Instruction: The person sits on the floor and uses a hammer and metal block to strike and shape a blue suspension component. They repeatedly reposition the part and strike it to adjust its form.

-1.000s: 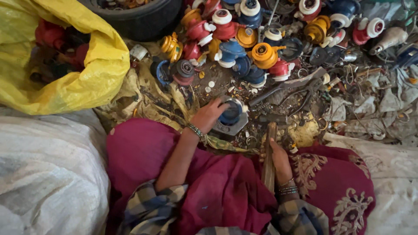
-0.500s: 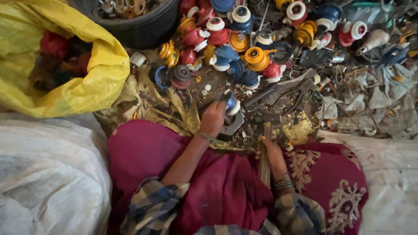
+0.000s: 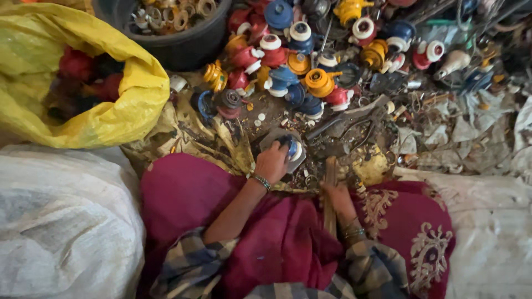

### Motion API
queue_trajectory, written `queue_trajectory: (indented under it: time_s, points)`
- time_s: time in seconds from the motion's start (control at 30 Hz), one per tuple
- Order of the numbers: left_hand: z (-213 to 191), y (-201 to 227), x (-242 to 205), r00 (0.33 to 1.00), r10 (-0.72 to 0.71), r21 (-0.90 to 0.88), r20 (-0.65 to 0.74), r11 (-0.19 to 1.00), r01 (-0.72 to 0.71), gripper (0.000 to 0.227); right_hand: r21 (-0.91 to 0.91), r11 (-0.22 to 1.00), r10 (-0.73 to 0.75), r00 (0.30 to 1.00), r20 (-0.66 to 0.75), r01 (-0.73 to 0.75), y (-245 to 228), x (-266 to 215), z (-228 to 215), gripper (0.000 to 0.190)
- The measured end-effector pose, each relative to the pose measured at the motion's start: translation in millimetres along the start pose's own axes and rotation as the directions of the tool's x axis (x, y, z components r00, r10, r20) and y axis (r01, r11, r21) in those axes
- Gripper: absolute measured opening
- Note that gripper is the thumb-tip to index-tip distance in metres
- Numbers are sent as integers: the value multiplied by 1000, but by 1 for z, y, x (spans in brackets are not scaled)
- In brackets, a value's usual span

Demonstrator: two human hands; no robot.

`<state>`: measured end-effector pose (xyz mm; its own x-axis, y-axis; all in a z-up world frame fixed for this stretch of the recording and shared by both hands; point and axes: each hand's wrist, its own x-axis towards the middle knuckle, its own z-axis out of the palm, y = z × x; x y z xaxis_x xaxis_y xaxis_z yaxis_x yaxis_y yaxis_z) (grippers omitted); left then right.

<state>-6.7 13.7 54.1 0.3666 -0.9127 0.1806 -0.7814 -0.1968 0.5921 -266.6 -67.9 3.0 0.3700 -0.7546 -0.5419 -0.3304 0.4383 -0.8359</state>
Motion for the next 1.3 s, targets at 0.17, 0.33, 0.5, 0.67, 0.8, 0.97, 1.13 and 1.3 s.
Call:
queue_trajectory:
  time_s: [0.17,0.33,0.5,0.67,0.8,0.97,1.13,1.3]
  points:
    - [7,-12,-1,984,-1,-88,-176,996,-15,23,-352,926,-188,976,-112,138,-63,-62,32,31]
    - [22,-27,3,992,-15,-48,-123,999,9,11,-363,902,-317,929,-188,235,-145,-125,54,49]
    - [39,-35,5,991,5,1,-135,1000,-5,10,-502,646,-697,713,-78,576,-147,-127,43,48]
    - [42,-37,7,991,-16,101,-134,994,30,15,-681,705,-254,967,21,200,-68,-65,60,53]
    - [25,-40,14,986,-14,159,-164,987,41,7,-437,865,-291,956,-38,246,-62,-69,46,43]
    - [14,-28,5,990,-46,-11,-135,999,45,11,-360,919,-245,947,-209,158,-131,-124,37,41]
    - [7,-25,5,990,-78,7,-119,997,80,10,-439,730,-629,766,-131,524,-160,-132,46,49]
    - [3,-19,2,990,-62,22,-123,998,65,6,-728,617,-433,901,1,298,-93,-82,57,44]
